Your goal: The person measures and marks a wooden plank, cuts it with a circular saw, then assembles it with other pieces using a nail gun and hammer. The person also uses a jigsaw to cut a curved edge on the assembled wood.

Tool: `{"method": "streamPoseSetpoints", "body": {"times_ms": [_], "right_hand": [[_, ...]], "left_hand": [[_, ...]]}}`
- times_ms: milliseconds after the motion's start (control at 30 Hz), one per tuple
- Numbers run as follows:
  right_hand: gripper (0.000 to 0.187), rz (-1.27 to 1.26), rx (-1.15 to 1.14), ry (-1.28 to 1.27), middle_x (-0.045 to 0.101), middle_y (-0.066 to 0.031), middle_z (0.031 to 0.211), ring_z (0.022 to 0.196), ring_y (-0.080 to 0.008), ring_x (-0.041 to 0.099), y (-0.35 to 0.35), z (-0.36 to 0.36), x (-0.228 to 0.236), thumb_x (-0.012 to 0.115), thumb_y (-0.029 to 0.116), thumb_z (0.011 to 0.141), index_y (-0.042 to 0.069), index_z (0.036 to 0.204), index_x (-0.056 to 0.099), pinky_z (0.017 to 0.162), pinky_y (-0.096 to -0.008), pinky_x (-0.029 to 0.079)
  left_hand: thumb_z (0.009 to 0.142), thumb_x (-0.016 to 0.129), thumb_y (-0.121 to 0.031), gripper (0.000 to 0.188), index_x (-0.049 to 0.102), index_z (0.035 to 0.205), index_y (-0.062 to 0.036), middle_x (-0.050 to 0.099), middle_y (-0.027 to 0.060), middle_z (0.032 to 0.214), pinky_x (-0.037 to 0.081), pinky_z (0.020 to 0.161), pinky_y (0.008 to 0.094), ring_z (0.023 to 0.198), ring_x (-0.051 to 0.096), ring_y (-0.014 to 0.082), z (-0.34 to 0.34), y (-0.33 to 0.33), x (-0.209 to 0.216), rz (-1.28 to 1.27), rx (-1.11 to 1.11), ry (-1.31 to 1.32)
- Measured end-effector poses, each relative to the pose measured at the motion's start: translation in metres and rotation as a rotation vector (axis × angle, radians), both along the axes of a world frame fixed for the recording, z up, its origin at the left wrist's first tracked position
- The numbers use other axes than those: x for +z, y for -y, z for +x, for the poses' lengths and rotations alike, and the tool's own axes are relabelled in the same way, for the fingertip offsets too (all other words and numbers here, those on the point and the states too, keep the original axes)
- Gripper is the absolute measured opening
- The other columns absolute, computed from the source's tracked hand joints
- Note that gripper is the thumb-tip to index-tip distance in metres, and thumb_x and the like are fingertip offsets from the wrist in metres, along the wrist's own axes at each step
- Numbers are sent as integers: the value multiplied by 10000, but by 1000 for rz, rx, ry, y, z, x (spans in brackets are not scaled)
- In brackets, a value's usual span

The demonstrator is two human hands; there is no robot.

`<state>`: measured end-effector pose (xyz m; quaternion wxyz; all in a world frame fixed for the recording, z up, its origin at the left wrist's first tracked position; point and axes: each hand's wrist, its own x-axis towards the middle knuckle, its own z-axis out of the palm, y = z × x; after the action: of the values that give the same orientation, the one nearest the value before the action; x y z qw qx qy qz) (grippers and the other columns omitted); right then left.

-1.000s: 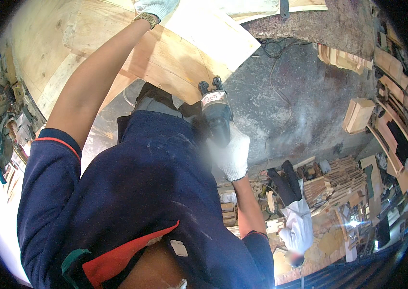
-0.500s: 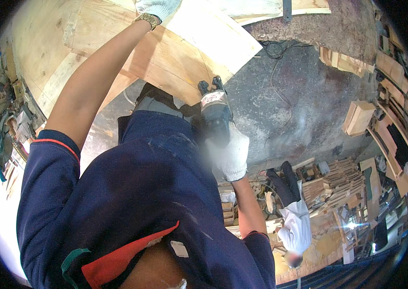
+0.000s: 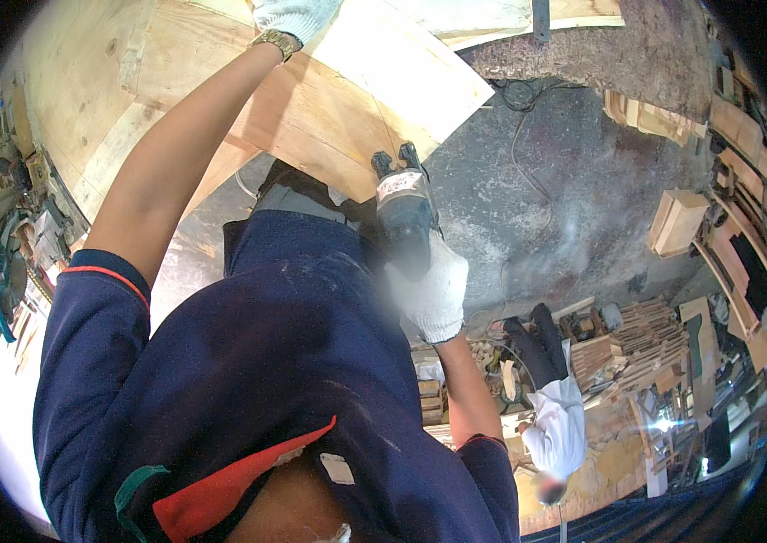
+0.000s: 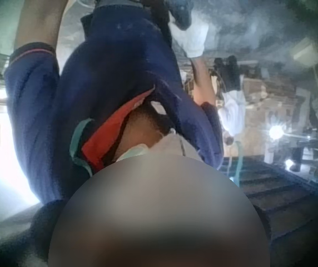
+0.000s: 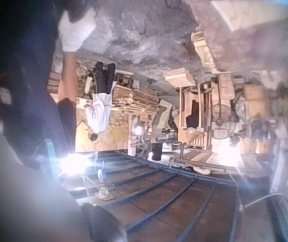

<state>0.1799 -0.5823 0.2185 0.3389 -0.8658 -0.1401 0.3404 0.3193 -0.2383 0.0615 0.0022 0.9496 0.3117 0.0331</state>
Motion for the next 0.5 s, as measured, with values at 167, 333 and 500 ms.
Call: {"method": "streamPoseSetpoints", "body": {"times_ms": [167,333,500], "right_hand": [[238,-15,-4,0,693,-146,760,674,-300,707,-2,2,0,784,108,705,31,907,685,669,-377,556],[248,0,40,7,683,-187,786,711,-387,694,-3,5,0,778,144,724,28,918,675,647,-423,556],[258,17,32,-6,679,-213,803,729,-433,685,-5,8,1,777,158,736,22,926,668,635,-445,553]], "left_hand": [[945,491,-507,746,443,1536,-55,345,227,1635,189,1213,610,1534,256,399,-2,0,0,7,-10,14],[952,476,-504,733,453,1530,-55,356,227,1628,189,1213,611,1530,261,400,-1,-1,-4,23,-13,15],[956,459,-502,728,452,1531,-55,362,223,1626,186,1216,610,1529,266,398,-2,-1,-5,68,-26,41]]}}
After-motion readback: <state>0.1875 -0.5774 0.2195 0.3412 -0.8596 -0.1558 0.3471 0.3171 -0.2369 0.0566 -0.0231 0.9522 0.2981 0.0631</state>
